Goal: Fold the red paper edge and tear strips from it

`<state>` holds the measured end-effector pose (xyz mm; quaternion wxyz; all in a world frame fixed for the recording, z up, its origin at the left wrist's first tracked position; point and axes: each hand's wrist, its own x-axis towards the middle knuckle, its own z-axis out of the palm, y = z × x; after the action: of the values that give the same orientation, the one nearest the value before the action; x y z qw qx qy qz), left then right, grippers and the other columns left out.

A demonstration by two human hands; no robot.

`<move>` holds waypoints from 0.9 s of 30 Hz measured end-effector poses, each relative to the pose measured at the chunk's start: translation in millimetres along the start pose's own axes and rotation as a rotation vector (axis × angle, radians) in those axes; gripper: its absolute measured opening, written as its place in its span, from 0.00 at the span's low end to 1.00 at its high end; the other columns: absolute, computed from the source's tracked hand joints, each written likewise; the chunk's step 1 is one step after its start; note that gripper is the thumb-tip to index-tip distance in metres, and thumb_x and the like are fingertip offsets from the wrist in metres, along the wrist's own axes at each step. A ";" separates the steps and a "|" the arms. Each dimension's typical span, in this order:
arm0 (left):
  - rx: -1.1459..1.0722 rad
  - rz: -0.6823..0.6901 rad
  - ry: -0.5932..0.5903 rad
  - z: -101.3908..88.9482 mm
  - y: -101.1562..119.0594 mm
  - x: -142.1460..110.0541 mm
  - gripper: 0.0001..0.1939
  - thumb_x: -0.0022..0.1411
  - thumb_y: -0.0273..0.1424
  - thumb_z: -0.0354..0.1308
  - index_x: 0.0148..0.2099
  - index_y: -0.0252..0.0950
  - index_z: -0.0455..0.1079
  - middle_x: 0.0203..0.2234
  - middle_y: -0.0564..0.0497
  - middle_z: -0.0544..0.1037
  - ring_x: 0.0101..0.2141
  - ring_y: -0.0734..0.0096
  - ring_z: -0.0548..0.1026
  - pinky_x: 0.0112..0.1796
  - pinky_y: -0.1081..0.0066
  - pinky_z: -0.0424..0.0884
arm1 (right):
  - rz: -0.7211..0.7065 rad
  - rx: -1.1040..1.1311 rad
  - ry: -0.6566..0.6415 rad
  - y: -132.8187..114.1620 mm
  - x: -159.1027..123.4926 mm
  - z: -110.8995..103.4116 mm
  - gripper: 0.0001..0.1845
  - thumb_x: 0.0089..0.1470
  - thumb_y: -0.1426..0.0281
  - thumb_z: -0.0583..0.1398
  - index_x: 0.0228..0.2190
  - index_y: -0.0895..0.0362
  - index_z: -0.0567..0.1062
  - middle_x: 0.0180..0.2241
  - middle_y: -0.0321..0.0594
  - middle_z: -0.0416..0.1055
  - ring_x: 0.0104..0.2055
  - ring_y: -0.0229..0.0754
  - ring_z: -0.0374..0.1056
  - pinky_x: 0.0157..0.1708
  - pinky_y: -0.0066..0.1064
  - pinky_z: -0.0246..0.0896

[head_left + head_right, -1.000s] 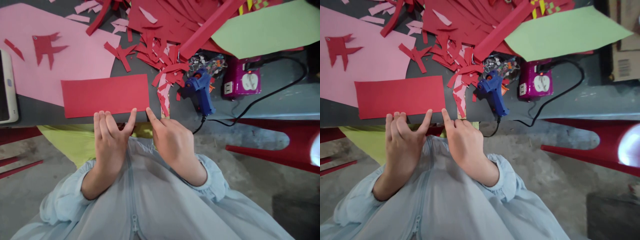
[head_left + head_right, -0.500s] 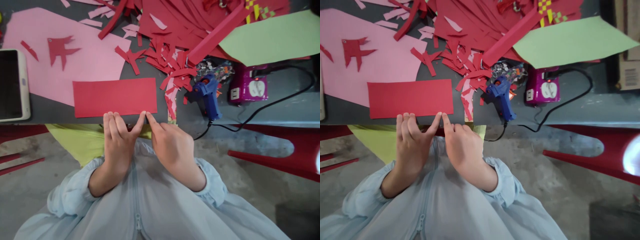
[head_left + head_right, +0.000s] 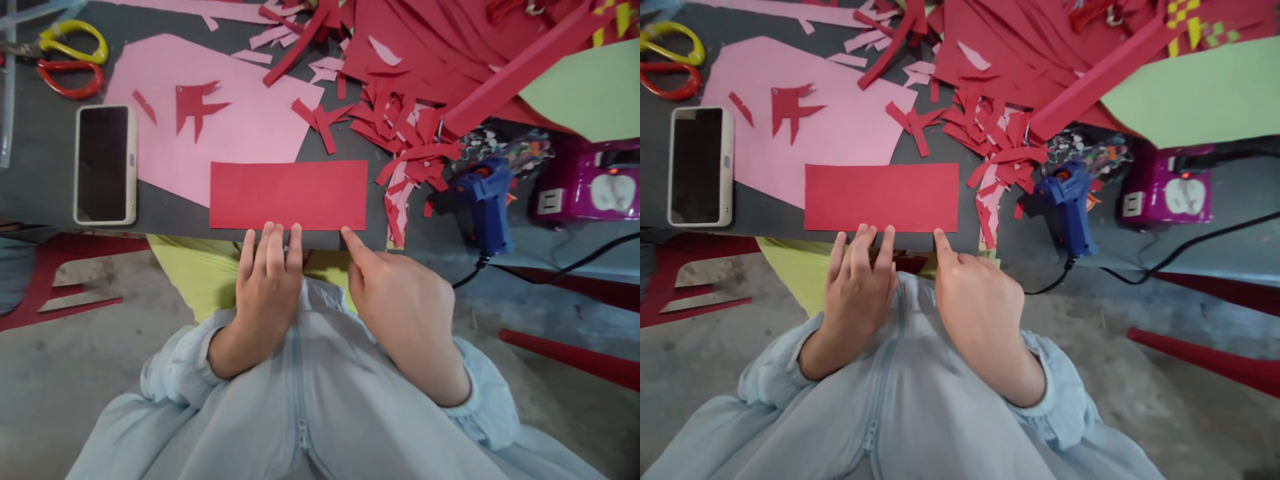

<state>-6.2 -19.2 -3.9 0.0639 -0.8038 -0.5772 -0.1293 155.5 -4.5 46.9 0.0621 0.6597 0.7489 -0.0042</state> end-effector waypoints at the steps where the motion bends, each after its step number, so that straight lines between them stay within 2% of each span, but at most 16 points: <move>1: 0.026 0.008 0.025 -0.1 -3.7 -1.1 0.26 0.70 0.25 0.52 0.68 0.33 0.58 0.55 0.39 0.74 0.62 0.59 0.70 0.67 0.54 0.59 | 0.006 -0.003 -0.002 -0.8 0.0 -0.5 0.26 0.58 0.75 0.55 0.55 0.54 0.78 0.19 0.39 0.73 0.20 0.38 0.64 0.21 0.30 0.36; 4: 0.090 0.006 0.084 0.7 -14.1 -5.3 0.25 0.69 0.27 0.53 0.66 0.29 0.61 0.53 0.38 0.76 0.59 0.60 0.73 0.67 0.57 0.59 | 0.012 -0.014 -0.006 -2.4 0.2 -1.8 0.26 0.58 0.75 0.54 0.55 0.54 0.78 0.18 0.38 0.71 0.19 0.39 0.62 0.21 0.30 0.34; 6: 0.080 -0.016 0.083 0.5 -20.7 -8.6 0.26 0.69 0.27 0.53 0.67 0.28 0.60 0.54 0.38 0.76 0.59 0.59 0.73 0.66 0.57 0.59 | 0.011 -0.018 -0.020 -2.8 0.6 -2.9 0.26 0.57 0.76 0.54 0.55 0.54 0.78 0.17 0.38 0.71 0.19 0.39 0.62 0.21 0.30 0.33; 10: 0.011 -0.076 0.040 -2.6 -33.4 -14.2 0.30 0.69 0.28 0.52 0.71 0.30 0.55 0.57 0.36 0.74 0.61 0.58 0.71 0.66 0.57 0.59 | 0.026 -0.032 -0.048 -3.7 1.5 -4.8 0.27 0.57 0.75 0.55 0.56 0.53 0.77 0.17 0.38 0.70 0.19 0.38 0.60 0.21 0.30 0.33; 16: -0.005 -0.199 -0.023 -7.9 -47.0 -13.7 0.27 0.68 0.30 0.52 0.68 0.30 0.61 0.58 0.34 0.73 0.61 0.55 0.71 0.62 0.56 0.63 | 0.046 -0.055 -0.077 -5.3 1.5 -4.7 0.27 0.57 0.75 0.55 0.57 0.52 0.76 0.18 0.37 0.70 0.19 0.36 0.58 0.21 0.30 0.33; 22: 0.026 -0.175 -0.103 -14.6 -51.2 -10.3 0.27 0.68 0.30 0.51 0.67 0.27 0.63 0.58 0.29 0.73 0.61 0.50 0.71 0.58 0.55 0.68 | -0.002 -0.019 -0.005 -4.3 1.1 0.8 0.26 0.59 0.74 0.53 0.57 0.57 0.76 0.19 0.37 0.72 0.21 0.36 0.62 0.21 0.30 0.37; 24: 0.007 -0.173 -0.123 -16.2 -50.8 -9.2 0.27 0.67 0.29 0.52 0.67 0.29 0.63 0.58 0.28 0.72 0.62 0.46 0.70 0.58 0.52 0.68 | -0.036 0.005 0.044 -6.1 1.1 3.6 0.26 0.59 0.75 0.53 0.56 0.58 0.77 0.19 0.36 0.72 0.22 0.36 0.64 0.22 0.30 0.40; 27: -0.008 -0.163 -0.148 -17.2 -49.4 -8.0 0.29 0.65 0.29 0.56 0.68 0.38 0.64 0.60 0.29 0.70 0.62 0.41 0.68 0.57 0.48 0.68 | -0.098 0.043 0.095 -13.5 2.1 7.6 0.26 0.59 0.76 0.54 0.57 0.57 0.76 0.20 0.34 0.73 0.24 0.36 0.66 0.23 0.31 0.45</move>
<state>-57.5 -14.7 8.0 0.0072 -0.7617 -0.6434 -0.0767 142.5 -4.8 38.1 0.0118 0.6229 0.7822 0.0081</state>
